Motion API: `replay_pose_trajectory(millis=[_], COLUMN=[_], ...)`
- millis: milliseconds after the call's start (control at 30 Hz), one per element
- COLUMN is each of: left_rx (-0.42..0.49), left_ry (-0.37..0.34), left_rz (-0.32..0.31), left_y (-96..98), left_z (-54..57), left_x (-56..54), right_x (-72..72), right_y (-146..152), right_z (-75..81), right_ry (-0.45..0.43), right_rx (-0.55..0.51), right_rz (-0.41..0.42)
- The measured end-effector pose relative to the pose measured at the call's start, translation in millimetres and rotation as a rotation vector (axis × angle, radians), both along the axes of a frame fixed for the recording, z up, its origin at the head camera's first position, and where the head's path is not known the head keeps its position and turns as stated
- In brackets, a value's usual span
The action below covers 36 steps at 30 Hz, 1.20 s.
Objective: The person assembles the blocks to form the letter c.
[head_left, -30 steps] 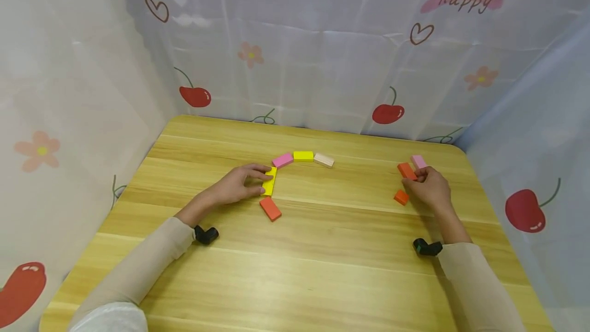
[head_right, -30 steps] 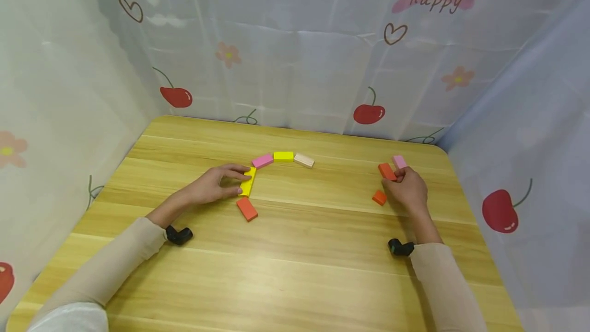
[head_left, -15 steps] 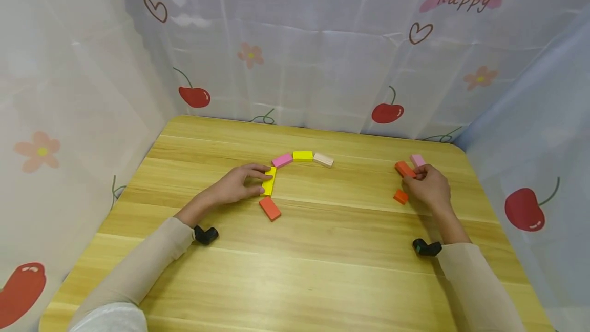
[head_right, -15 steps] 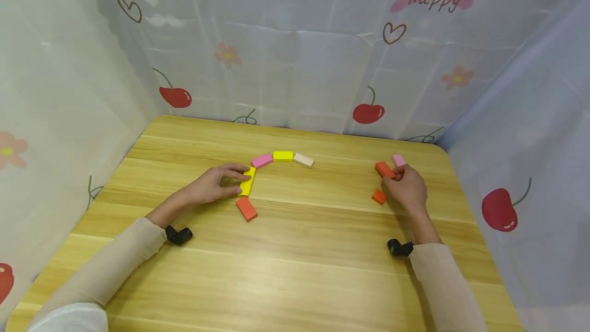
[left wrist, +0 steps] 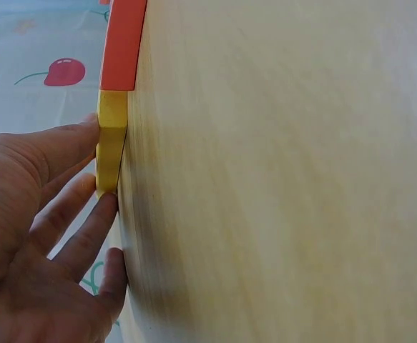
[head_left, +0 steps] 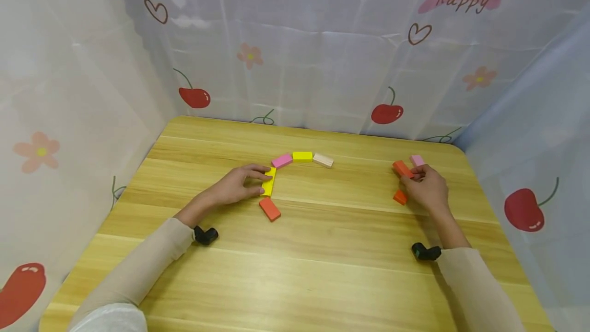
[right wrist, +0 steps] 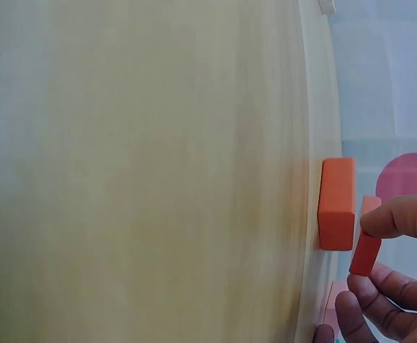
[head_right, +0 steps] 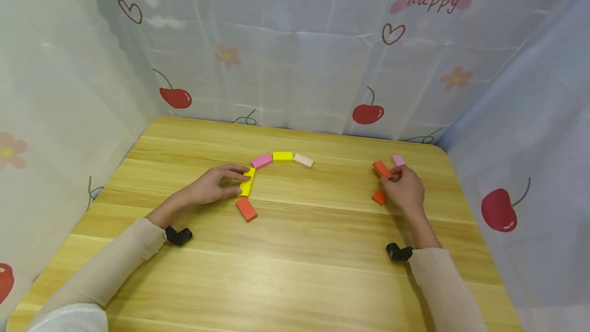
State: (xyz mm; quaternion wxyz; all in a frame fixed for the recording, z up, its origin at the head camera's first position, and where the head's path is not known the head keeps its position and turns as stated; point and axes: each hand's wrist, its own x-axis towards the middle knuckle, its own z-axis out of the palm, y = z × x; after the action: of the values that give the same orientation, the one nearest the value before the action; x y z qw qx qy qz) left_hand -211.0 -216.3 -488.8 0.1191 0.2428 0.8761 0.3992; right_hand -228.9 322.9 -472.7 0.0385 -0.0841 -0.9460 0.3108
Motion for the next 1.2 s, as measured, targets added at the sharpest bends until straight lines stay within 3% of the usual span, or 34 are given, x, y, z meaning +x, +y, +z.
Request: replay_pose_trajectory(millis=[633, 1200], left_rx=[-0.01, 0.009], left_ry=[-0.008, 0.001], left_rz=[0.004, -0.01], left_y=[2.5, -0.3], left_z=[0.3, 1.9], left_x=[0.8, -0.6], right_x=[8.8, 13.7], right_y=[-19.2, -37.8], right_z=[2.3, 4.2], right_ry=[0.059, 0.023], right_rx=[0.012, -0.013], right_rz=[0.089, 0.153])
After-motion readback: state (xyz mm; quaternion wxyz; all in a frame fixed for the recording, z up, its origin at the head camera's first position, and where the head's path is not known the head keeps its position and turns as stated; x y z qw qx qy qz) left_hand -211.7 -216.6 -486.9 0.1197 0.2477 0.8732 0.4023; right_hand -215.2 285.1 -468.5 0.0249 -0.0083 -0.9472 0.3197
